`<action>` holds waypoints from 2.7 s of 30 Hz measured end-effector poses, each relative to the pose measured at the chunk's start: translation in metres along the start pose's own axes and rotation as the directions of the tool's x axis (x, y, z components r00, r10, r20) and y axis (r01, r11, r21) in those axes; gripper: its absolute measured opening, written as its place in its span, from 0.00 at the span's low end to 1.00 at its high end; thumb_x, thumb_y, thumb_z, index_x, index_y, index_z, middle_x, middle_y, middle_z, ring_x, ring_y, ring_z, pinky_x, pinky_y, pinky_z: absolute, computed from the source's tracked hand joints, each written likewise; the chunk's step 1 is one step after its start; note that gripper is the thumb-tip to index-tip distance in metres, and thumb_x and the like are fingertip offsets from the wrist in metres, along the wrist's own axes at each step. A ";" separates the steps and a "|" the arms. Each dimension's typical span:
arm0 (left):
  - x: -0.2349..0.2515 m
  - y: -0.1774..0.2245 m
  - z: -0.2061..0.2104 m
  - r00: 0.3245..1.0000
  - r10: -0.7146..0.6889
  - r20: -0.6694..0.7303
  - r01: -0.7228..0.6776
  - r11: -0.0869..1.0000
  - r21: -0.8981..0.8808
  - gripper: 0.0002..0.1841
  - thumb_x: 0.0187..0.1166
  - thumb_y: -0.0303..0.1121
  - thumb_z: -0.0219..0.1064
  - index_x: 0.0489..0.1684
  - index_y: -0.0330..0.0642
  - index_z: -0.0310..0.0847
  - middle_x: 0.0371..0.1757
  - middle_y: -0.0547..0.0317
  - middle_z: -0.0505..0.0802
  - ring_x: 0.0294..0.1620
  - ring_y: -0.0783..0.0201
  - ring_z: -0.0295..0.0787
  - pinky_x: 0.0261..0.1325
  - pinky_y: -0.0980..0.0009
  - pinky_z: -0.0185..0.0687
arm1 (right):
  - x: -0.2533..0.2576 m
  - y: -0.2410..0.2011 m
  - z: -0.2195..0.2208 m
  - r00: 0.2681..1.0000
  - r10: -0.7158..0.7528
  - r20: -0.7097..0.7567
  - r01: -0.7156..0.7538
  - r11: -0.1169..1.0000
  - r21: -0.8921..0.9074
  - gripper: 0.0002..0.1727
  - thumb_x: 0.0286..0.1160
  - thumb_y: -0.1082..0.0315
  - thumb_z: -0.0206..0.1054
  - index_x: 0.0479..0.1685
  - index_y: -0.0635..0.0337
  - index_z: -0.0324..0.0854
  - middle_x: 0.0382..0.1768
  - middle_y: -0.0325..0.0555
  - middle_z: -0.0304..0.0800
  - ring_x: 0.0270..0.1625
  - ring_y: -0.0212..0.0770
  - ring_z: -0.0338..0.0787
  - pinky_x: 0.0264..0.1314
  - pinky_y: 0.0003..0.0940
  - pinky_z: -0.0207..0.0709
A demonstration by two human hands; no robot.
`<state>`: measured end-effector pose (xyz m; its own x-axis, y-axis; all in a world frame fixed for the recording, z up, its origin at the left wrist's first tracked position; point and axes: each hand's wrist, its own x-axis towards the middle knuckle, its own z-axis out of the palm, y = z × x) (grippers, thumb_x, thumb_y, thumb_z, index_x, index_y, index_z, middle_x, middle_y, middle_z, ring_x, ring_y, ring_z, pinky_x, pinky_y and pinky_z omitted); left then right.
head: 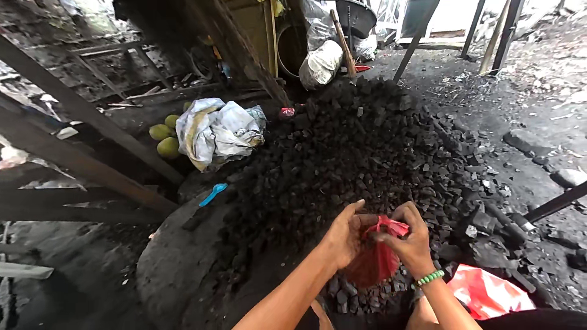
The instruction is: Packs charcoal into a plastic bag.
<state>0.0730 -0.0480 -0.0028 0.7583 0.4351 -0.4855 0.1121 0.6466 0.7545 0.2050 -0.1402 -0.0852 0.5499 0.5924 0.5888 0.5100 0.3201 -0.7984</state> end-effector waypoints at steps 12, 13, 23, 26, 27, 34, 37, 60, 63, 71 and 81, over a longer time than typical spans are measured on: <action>-0.040 0.007 0.023 0.964 0.236 0.120 -0.137 0.055 0.989 0.20 0.92 0.42 0.54 0.63 0.33 0.82 0.49 0.41 0.91 0.54 0.47 0.90 0.60 0.48 0.83 | 0.043 -0.006 -0.006 0.802 -0.501 0.325 0.595 0.714 -0.368 0.10 0.53 0.71 0.70 0.11 0.61 0.77 0.17 0.47 0.78 0.25 0.48 0.82 0.27 0.42 0.73; -0.045 0.008 0.019 0.968 0.221 0.122 -0.142 0.080 0.987 0.19 0.92 0.41 0.56 0.63 0.34 0.82 0.46 0.42 0.91 0.50 0.48 0.90 0.57 0.49 0.83 | 0.047 -0.005 -0.014 0.795 -0.492 0.355 0.602 0.710 -0.365 0.09 0.53 0.72 0.70 0.11 0.61 0.77 0.18 0.48 0.79 0.26 0.49 0.84 0.28 0.43 0.75; -0.050 0.005 -0.043 0.993 -0.117 0.024 0.030 0.439 0.898 0.12 0.90 0.31 0.55 0.58 0.36 0.81 0.32 0.65 0.79 0.27 0.75 0.70 0.33 0.77 0.67 | 0.002 0.044 -0.047 0.924 -0.209 0.320 0.352 0.790 -0.502 0.11 0.54 0.73 0.66 0.08 0.64 0.75 0.16 0.50 0.78 0.22 0.51 0.84 0.25 0.50 0.78; -0.043 0.014 -0.049 0.991 -0.066 -0.117 0.129 0.712 0.690 0.07 0.89 0.26 0.56 0.49 0.37 0.81 0.23 0.70 0.74 0.19 0.79 0.65 0.23 0.83 0.61 | -0.021 0.033 -0.041 0.978 -0.153 0.143 0.203 0.864 -0.462 0.13 0.58 0.70 0.64 0.09 0.64 0.77 0.16 0.46 0.78 0.21 0.42 0.81 0.24 0.38 0.74; -0.039 0.017 -0.049 0.987 -0.023 -0.158 0.118 0.772 0.625 0.08 0.90 0.26 0.56 0.47 0.36 0.81 0.22 0.70 0.74 0.18 0.78 0.65 0.22 0.83 0.61 | -0.029 0.025 -0.036 0.990 -0.118 0.083 0.141 0.903 -0.405 0.13 0.59 0.70 0.64 0.10 0.64 0.79 0.17 0.45 0.79 0.22 0.37 0.80 0.27 0.32 0.74; -0.026 0.012 -0.032 0.979 0.176 -0.104 -0.074 0.779 0.622 0.09 0.90 0.28 0.55 0.52 0.36 0.81 0.26 0.64 0.84 0.16 0.77 0.66 0.19 0.82 0.61 | -0.050 -0.051 0.042 0.981 -0.154 0.120 0.159 0.987 -0.036 0.17 0.73 0.62 0.75 0.19 0.62 0.84 0.27 0.46 0.87 0.33 0.33 0.87 0.40 0.24 0.83; -0.029 0.010 -0.027 0.993 0.121 0.013 -0.096 0.716 0.691 0.10 0.91 0.28 0.55 0.56 0.37 0.81 0.28 0.64 0.83 0.20 0.77 0.71 0.23 0.82 0.66 | -0.022 -0.055 0.032 0.995 0.053 0.088 -0.054 0.999 0.007 0.14 0.71 0.64 0.75 0.21 0.64 0.85 0.27 0.41 0.84 0.30 0.25 0.83 0.34 0.19 0.78; -0.024 -0.013 -0.019 0.819 0.496 0.290 -0.375 0.080 0.923 0.10 0.83 0.34 0.68 0.42 0.35 0.90 0.39 0.52 0.91 0.40 0.59 0.90 0.49 0.60 0.86 | -0.033 -0.016 -0.004 0.976 0.046 0.214 -0.026 0.995 -0.095 0.09 0.77 0.68 0.66 0.41 0.63 0.92 0.52 0.44 0.95 0.58 0.31 0.92 0.64 0.27 0.84; -0.026 -0.004 -0.013 0.956 0.247 0.155 -0.247 0.403 0.881 0.13 0.89 0.34 0.60 0.43 0.33 0.86 0.34 0.56 0.86 0.34 0.67 0.80 0.43 0.69 0.76 | -0.036 -0.015 -0.003 0.976 0.021 0.219 0.002 0.994 -0.106 0.10 0.76 0.71 0.65 0.40 0.63 0.93 0.59 0.47 0.93 0.62 0.34 0.92 0.66 0.29 0.85; -0.032 -0.007 -0.008 0.996 0.087 -0.003 -0.082 0.945 0.318 0.13 0.92 0.30 0.52 0.38 0.40 0.81 0.19 0.70 0.77 0.16 0.79 0.68 0.23 0.84 0.69 | -0.033 -0.032 0.003 0.994 0.013 0.113 -0.009 0.999 -0.032 0.23 0.51 0.49 0.84 0.34 0.58 0.85 0.42 0.36 0.86 0.46 0.22 0.85 0.50 0.17 0.81; -0.037 -0.006 -0.020 0.565 0.688 0.456 -0.433 -0.223 0.873 0.10 0.83 0.29 0.62 0.40 0.33 0.88 0.38 0.50 0.88 0.34 0.60 0.88 0.38 0.65 0.88 | -0.001 -0.048 0.006 0.933 -0.359 0.029 0.350 0.884 -0.310 0.12 0.69 0.67 0.67 0.19 0.63 0.82 0.19 0.44 0.78 0.25 0.36 0.81 0.29 0.25 0.76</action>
<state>0.0319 -0.0550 0.0019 0.7981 0.4052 0.4459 0.2076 -0.8797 0.4279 0.1760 -0.1523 -0.0481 0.3106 0.4593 0.8322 0.8484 0.2609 -0.4606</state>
